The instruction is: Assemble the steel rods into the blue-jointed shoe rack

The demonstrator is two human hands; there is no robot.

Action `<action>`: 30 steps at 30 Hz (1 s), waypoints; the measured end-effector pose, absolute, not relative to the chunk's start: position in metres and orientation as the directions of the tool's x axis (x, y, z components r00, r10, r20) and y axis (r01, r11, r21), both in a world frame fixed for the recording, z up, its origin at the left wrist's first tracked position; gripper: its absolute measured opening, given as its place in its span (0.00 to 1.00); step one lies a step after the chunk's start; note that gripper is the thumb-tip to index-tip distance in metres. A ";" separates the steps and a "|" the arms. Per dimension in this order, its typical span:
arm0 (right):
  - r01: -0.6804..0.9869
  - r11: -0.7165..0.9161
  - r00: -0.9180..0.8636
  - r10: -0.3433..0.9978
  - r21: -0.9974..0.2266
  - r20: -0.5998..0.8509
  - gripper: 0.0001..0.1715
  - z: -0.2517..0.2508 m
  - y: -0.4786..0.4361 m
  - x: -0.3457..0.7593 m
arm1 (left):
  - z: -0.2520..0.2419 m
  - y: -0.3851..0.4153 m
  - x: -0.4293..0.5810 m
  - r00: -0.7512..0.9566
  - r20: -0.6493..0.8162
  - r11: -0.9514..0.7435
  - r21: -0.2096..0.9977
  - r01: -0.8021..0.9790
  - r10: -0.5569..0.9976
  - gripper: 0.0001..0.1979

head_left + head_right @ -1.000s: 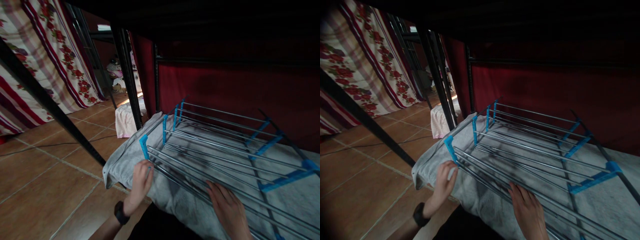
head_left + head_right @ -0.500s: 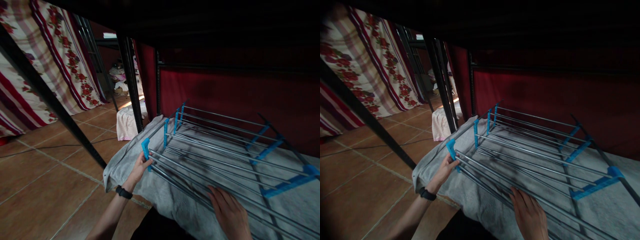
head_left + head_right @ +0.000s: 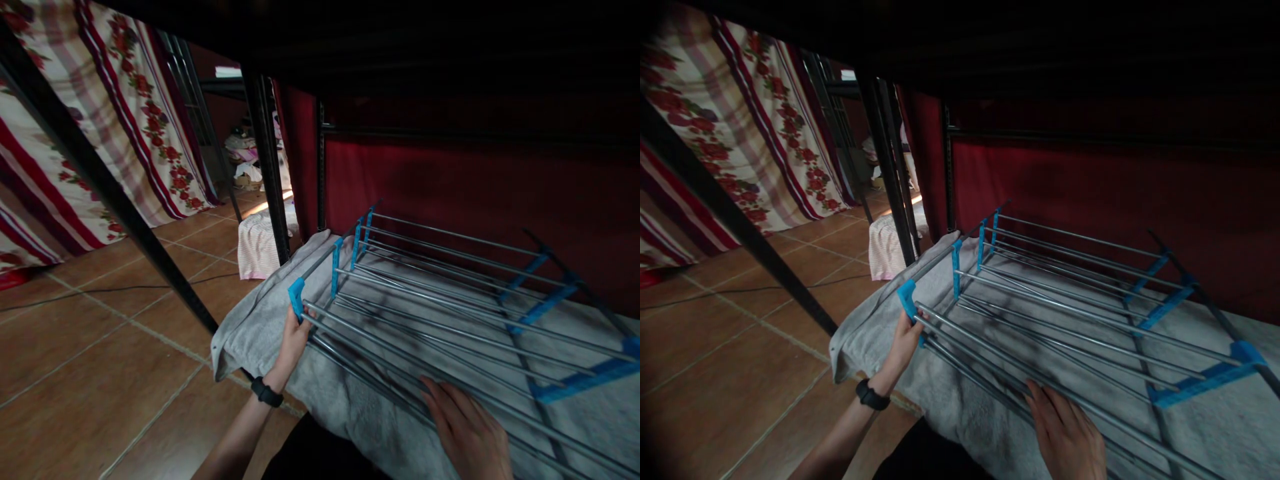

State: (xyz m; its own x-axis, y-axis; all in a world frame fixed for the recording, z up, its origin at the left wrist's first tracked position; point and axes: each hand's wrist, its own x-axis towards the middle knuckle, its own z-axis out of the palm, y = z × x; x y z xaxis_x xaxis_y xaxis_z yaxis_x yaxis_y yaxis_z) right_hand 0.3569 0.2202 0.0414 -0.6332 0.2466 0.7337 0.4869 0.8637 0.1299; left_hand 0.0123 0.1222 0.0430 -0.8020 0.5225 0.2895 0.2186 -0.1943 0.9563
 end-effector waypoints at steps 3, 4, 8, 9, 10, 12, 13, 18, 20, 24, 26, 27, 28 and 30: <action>0.472 0.868 -0.669 0.236 0.158 0.705 0.19 0.044 0.221 0.354 | 0.042 0.123 0.016 -0.809 0.305 -0.204 0.951 0.232 0.502 0.12; 0.468 0.868 -0.677 0.232 0.165 0.698 0.19 0.045 0.221 0.353 | 0.042 0.124 0.017 -0.811 0.309 -0.209 0.950 0.233 0.497 0.12; 0.462 0.871 -0.690 0.232 0.170 0.686 0.19 0.045 0.222 0.351 | 0.042 0.125 0.020 -0.825 0.312 -0.206 0.948 0.241 0.471 0.14; 0.460 0.872 -0.693 0.235 0.168 0.681 0.20 0.045 0.222 0.351 | 0.041 0.125 0.020 -0.828 0.312 -0.205 0.948 0.242 0.466 0.14; 0.461 0.872 -0.697 0.240 0.166 0.675 0.20 0.045 0.222 0.350 | 0.040 0.125 0.020 -0.827 0.313 -0.204 0.948 0.244 0.467 0.14; 0.461 0.872 -0.705 0.248 0.164 0.664 0.20 0.044 0.221 0.349 | 0.037 0.126 0.019 -0.820 0.317 -0.206 0.947 0.247 0.477 0.13; 0.459 0.873 -0.708 0.249 0.163 0.661 0.20 0.044 0.221 0.349 | 0.035 0.127 0.019 -0.816 0.320 -0.206 0.946 0.250 0.481 0.14; 0.452 0.875 -0.715 0.239 0.174 0.657 0.21 0.043 0.219 0.350 | 0.032 0.127 0.020 -0.822 0.323 -0.174 0.946 0.273 0.469 0.16; 0.431 0.882 -0.725 0.213 0.190 0.655 0.19 0.043 0.220 0.351 | 0.034 0.126 0.021 -0.827 0.314 -0.150 0.949 0.276 0.466 0.16; 0.463 0.878 -0.705 0.281 0.123 0.651 0.16 0.044 0.219 0.348 | 0.039 0.124 0.019 -0.814 0.312 -0.084 0.946 0.312 0.490 0.13; 0.508 0.858 -0.678 0.342 0.078 0.651 0.14 0.047 0.215 0.343 | 0.043 0.123 0.016 -0.812 0.314 -0.027 0.938 0.347 0.492 0.12; 0.527 0.847 -0.666 0.365 0.064 0.651 0.14 0.049 0.212 0.341 | 0.045 0.122 0.015 -0.812 0.316 -0.014 0.935 0.355 0.491 0.12; 0.542 0.839 -0.658 0.384 0.053 0.648 0.14 0.052 0.209 0.338 | 0.046 0.121 0.013 -0.800 0.314 -0.015 0.934 0.357 0.512 0.13; 0.572 0.820 -0.641 0.426 0.026 0.639 0.15 0.057 0.206 0.333 | 0.047 0.118 0.009 -0.777 0.330 -0.009 0.923 0.385 0.536 0.14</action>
